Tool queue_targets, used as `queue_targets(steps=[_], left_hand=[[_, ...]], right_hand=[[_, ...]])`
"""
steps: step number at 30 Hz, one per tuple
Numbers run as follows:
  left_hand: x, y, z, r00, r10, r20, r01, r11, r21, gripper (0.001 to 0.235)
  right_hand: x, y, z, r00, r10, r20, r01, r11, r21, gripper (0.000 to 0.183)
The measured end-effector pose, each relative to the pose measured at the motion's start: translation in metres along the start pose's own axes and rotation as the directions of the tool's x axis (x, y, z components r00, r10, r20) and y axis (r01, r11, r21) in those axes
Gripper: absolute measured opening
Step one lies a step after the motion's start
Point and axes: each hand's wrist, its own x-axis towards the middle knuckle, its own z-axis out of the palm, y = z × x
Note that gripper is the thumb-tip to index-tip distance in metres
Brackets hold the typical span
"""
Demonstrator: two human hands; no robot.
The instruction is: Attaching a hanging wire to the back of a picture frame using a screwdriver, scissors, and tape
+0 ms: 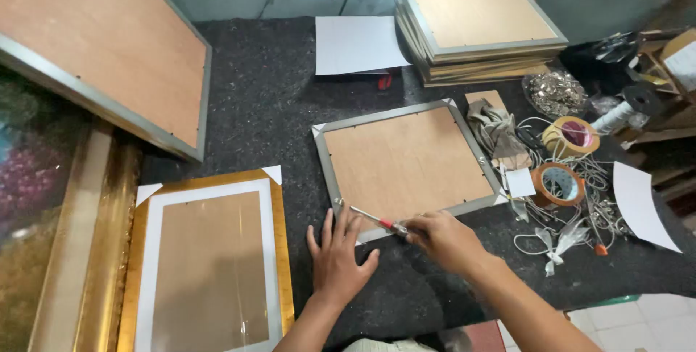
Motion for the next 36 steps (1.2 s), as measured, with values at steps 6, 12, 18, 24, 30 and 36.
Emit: queue_targets(steps=[6,12,18,24,30,36], left_hand=[[-0.008,0.016,-0.003,0.997,-0.071,-0.002,0.07,0.985,-0.158,0.045],[-0.001,0.043,0.017,0.99,-0.011,-0.143,-0.005,0.994,-0.11,0.003],[0.014,0.071,0.036,0.987,0.025,-0.156,-0.062,0.97,-0.237,0.02],[0.049,0.11,0.045,0.952,0.243,-0.186,-0.3,0.857,-0.418,0.04],[0.089,0.162,0.061,0.932,0.0,0.362,0.174,0.878,-0.446,0.062],[0.137,0.241,0.052,0.759,-0.248,0.602,0.461,0.857,-0.229,0.065]], right_hand=[[-0.036,0.068,0.0,0.971,0.154,-0.185,-0.172,0.981,-0.09,0.025],[-0.048,0.105,0.005,0.907,0.181,-0.381,-0.184,0.982,0.03,0.02],[-0.063,0.133,-0.007,0.9,0.314,-0.302,-0.233,0.933,0.273,0.02],[-0.08,0.163,-0.066,0.822,0.533,-0.199,-0.426,0.808,0.406,0.021],[-0.069,0.215,-0.11,0.737,0.602,-0.307,-0.496,0.79,0.36,0.024],[-0.042,0.265,-0.144,0.757,0.535,-0.374,-0.424,0.839,0.342,0.024]])
